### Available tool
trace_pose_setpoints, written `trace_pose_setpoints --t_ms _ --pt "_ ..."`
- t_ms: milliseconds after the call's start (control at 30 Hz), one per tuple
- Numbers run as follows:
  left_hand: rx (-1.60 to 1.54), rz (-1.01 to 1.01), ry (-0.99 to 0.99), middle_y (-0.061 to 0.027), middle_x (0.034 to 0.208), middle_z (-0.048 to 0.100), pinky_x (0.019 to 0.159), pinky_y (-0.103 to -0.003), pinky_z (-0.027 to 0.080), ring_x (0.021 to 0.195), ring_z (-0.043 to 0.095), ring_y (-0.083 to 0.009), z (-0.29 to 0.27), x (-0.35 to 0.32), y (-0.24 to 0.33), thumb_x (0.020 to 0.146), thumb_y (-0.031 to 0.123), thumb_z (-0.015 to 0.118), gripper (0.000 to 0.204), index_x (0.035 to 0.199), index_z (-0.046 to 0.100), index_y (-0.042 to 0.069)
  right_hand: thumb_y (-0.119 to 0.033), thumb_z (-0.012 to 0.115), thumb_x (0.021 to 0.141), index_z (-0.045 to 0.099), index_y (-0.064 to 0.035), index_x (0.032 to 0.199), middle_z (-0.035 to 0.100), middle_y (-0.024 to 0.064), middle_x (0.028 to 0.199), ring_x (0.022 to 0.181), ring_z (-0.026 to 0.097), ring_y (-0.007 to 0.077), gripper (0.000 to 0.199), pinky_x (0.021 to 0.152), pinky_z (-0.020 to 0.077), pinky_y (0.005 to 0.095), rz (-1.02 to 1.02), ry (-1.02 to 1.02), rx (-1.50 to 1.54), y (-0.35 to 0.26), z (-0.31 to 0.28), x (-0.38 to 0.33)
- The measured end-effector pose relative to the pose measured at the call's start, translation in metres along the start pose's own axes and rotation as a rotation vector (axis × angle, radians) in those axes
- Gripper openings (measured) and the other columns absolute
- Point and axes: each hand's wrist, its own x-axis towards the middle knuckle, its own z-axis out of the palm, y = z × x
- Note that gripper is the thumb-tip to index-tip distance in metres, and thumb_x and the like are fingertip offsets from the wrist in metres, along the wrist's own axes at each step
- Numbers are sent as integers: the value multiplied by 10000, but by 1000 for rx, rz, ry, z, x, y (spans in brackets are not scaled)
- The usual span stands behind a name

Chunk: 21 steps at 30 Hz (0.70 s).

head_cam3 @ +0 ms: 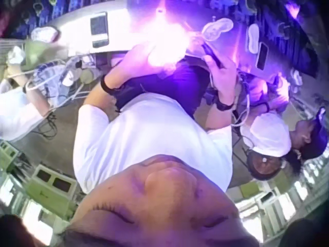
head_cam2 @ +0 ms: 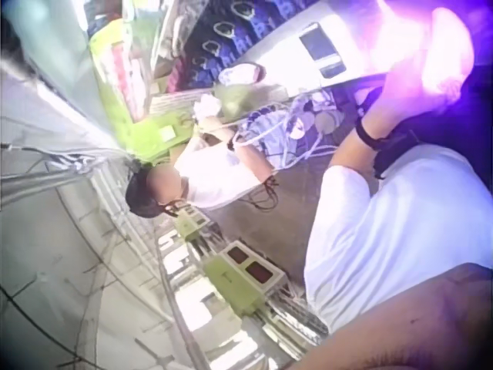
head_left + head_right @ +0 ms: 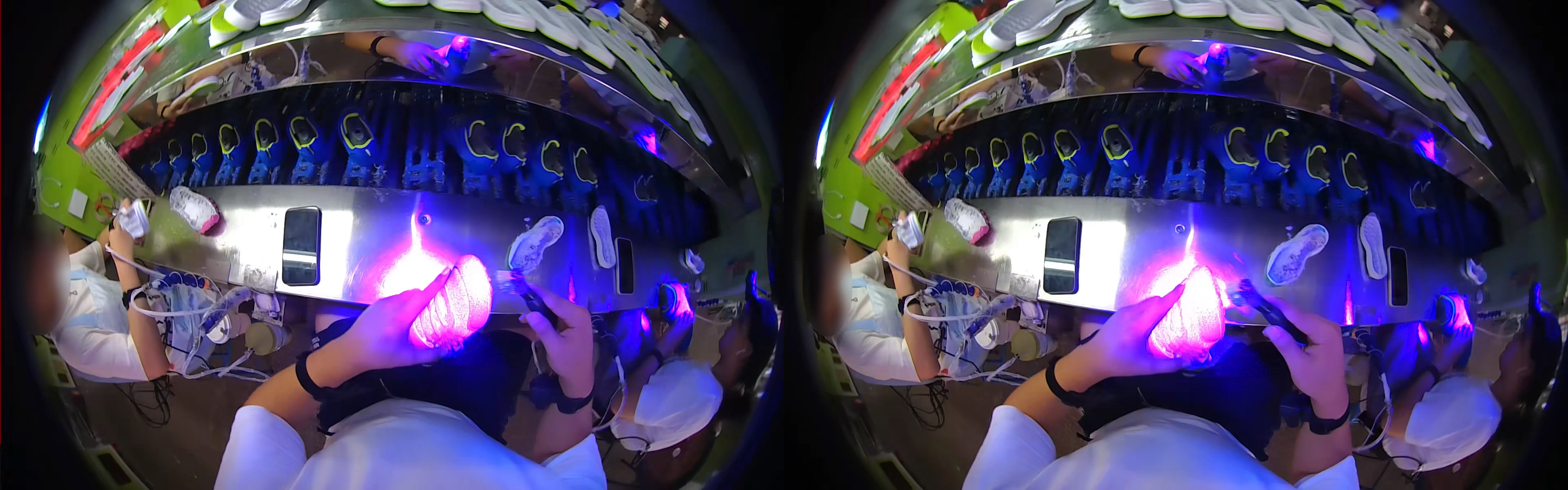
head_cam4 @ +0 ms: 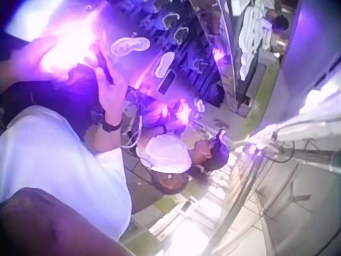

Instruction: The person is using a brush to apply glue to the bottom of shoe uppers at a workstation.

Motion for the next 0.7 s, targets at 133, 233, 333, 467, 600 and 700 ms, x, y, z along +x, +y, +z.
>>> trace_pose_setpoints --t_ms 133,233,333,467,600,700 --pt "-311 84 16 -176 1332 655 1015 -422 539 1173 683 -300 12 -11 17 790 269 903 1071 1610 254 38 -45 739 904 672 12 1292 758 107 996 900 708 166 398 850 533 310 -39 -48 3 -10 5 -8" --pt "-344 -73 -122 -179 1384 626 1050 -430 511 1224 653 -302 -1 -16 27 785 256 912 1080 1611 251 37 -43 739 903 674 11 1285 751 95 968 873 704 164 391 841 533 308 -96 -54 14 -7 7 -14" --pt "-461 -118 -168 -172 1436 592 1091 -431 474 1302 596 -282 5 -20 18 775 245 920 1091 1607 252 21 -41 742 899 688 17 1253 745 99 967 891 702 180 363 861 529 317 -16 -85 71 -10 3 -16" --pt "-555 -201 -188 -162 1443 581 1117 -421 447 1330 561 -262 10 -15 28 784 244 915 1060 1591 276 -9 -34 741 897 697 19 1240 750 114 1011 937 704 195 350 899 523 327 -58 -113 39 14 -8 -27" --pt "-772 -472 -272 -188 1499 503 1114 -405 460 1361 520 -248 13 -7 30 820 212 889 1059 1585 213 -71 -31 745 887 701 8 1245 752 135 1078 988 706 208 362 930 517 329 -87 -71 -12 13 -6 -25" --pt "-826 -603 -264 -189 1482 510 1120 -394 454 1358 517 -248 25 -9 18 837 226 874 1008 1556 250 -104 -34 750 882 697 -4 1260 751 141 1092 988 710 215 383 930 517 324 -46 -57 -17 18 -1 -23"
